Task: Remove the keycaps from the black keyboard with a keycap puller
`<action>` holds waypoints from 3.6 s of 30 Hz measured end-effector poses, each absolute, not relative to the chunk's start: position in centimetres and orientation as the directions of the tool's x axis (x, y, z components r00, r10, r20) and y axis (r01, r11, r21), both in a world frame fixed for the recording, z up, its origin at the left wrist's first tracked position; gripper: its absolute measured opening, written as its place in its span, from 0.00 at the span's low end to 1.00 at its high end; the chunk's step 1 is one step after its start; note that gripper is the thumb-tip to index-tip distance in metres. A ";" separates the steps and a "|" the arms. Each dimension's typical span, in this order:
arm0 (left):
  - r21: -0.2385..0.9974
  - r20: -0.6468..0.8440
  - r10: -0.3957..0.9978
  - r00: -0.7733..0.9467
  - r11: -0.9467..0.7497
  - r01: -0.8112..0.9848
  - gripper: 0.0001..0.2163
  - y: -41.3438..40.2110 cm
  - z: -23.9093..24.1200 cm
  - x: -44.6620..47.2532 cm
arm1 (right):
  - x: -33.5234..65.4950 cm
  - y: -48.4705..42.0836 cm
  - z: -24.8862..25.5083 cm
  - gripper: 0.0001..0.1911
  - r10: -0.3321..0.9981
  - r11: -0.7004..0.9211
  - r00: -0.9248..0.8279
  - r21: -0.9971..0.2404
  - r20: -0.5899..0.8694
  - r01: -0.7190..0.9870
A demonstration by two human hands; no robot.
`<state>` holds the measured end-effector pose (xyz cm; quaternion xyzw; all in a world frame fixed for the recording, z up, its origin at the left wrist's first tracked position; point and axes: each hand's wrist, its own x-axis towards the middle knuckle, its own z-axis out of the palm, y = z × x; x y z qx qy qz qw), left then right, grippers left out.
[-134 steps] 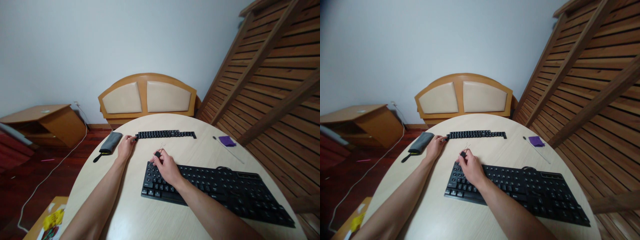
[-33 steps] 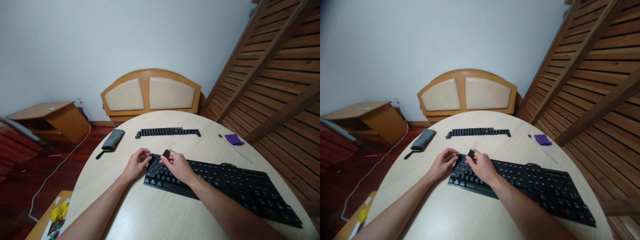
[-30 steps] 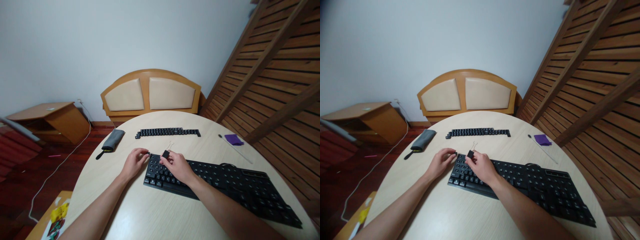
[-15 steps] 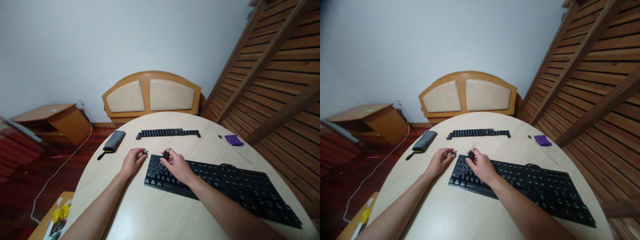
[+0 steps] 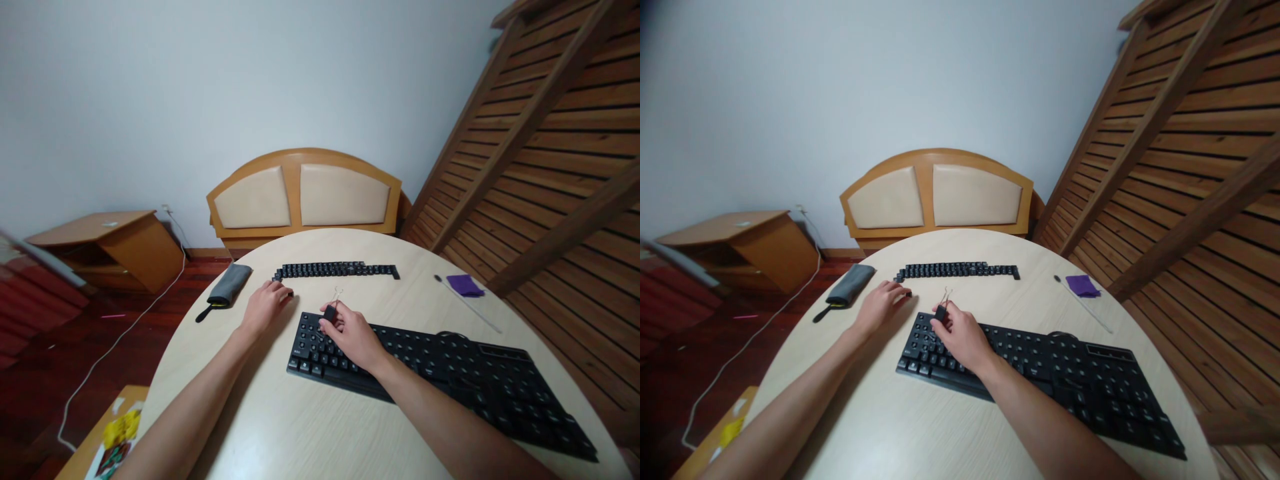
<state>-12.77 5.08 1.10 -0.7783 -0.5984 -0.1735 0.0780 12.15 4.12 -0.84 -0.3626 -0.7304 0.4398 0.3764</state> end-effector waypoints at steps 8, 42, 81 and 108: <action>0.103 0.502 0.851 0.154 -0.236 0.966 0.10 9.7 -0.1 -14.6 | 12.2 4.1 -0.8 0.11 0.864 0.362 -0.449 -0.901 0.228 0.240; 0.128 0.538 0.839 0.083 -0.178 0.976 0.08 10.8 -2.5 -16.0 | 12.2 4.0 -1.0 0.11 0.865 0.360 -0.448 -0.900 0.224 0.245; 0.510 -0.121 0.777 0.617 -0.485 0.710 0.27 2.5 5.2 -7.9 | 12.6 3.3 1.0 0.11 0.803 0.451 -0.532 -0.857 0.269 0.247; 0.521 -0.043 0.787 0.615 -0.508 0.686 0.25 2.3 3.8 -7.9 | 14.1 3.5 3.8 0.13 0.612 0.751 -0.750 -0.482 0.250 0.452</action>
